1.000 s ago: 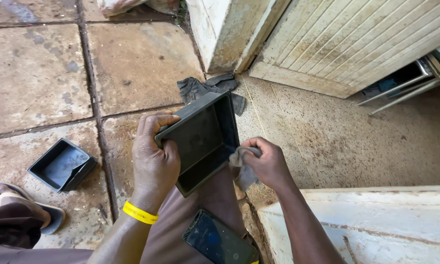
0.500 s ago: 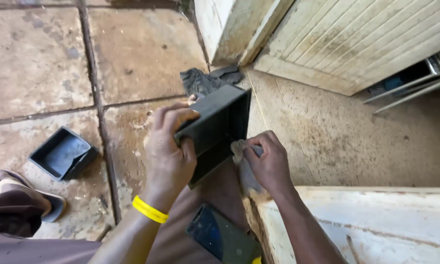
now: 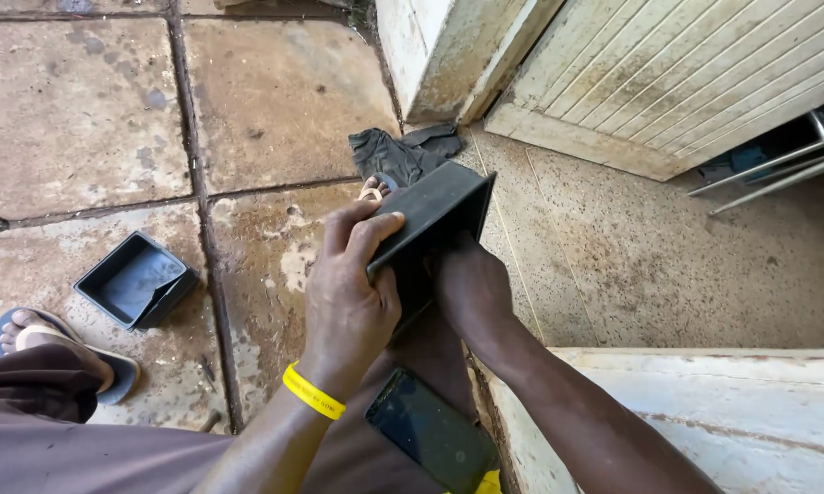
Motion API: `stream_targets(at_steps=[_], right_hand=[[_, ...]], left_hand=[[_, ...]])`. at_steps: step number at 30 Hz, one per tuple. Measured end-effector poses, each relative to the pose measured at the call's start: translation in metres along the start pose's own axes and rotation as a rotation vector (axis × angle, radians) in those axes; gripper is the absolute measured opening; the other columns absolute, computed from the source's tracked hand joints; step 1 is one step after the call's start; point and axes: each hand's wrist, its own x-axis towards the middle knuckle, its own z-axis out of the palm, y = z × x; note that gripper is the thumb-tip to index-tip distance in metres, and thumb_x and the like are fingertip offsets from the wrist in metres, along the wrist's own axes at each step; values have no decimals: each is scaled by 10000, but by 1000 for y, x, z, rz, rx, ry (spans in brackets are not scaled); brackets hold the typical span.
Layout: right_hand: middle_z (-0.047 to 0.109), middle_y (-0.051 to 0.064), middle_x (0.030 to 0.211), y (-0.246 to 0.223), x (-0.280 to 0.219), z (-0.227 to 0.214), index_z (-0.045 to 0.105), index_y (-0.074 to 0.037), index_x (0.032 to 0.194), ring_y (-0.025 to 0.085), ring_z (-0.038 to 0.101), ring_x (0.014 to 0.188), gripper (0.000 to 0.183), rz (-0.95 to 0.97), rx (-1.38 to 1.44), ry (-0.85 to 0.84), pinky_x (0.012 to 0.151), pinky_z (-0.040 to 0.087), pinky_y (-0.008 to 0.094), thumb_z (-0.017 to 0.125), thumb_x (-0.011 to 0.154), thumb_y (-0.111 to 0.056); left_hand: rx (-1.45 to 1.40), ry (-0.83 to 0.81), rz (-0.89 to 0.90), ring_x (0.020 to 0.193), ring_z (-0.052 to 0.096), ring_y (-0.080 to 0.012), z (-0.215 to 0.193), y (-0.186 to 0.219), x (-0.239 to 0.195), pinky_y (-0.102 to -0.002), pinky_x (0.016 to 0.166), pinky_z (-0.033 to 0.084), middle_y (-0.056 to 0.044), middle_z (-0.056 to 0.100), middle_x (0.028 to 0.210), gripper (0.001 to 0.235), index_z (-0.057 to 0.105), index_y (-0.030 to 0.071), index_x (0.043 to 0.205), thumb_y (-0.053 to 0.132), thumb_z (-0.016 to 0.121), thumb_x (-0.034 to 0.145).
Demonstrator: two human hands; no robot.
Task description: Cleaning and wiping down black plastic trays and a phone with a cloth.
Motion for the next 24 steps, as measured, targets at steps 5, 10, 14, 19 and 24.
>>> stream_targets(at_steps=[5,10,14,19,24], right_hand=[[710,193,805,-3,6,15,747,-72,806,360,717,711,145,3,-238,-102,658,594,470,646,865,-158],[720,195,743,-41,-9,4,714,-38,817,376,711,681,199,8,89,-225,613,576,480,691,823,-236],[716,208,799,-30,-15,14,690,1,892,399,694,747,229,-285,256,-170,643,552,501,691,812,-214],[733,113,967,-14,-10,-28,752,-102,996,325,721,864,240,-390,461,-432,774,572,433,737,826,-271],[729,104,981,-28,-14,-39,762,-143,967,319,720,853,197,-296,335,-347,731,582,434,744,831,-285]], left_hand=[[-40,20,-19,1190,665,-377,4,2,-3,-415,990,577,-166,588,1329,496,637,85,1211,-143,557,778],[23,34,-8,1204,645,-403,8,1,-6,-454,992,547,-159,589,1336,487,646,95,1206,-111,607,766],[31,29,-51,1174,646,-409,5,5,-7,-451,970,547,-161,587,1325,490,646,97,1214,-102,608,768],[-80,39,-92,1139,665,-387,7,-3,-3,-434,967,547,-169,588,1311,521,638,78,1222,-140,532,762],[-115,71,-71,1199,659,-378,5,-6,-11,-418,1019,546,-170,597,1303,513,626,61,1218,-161,503,773]])
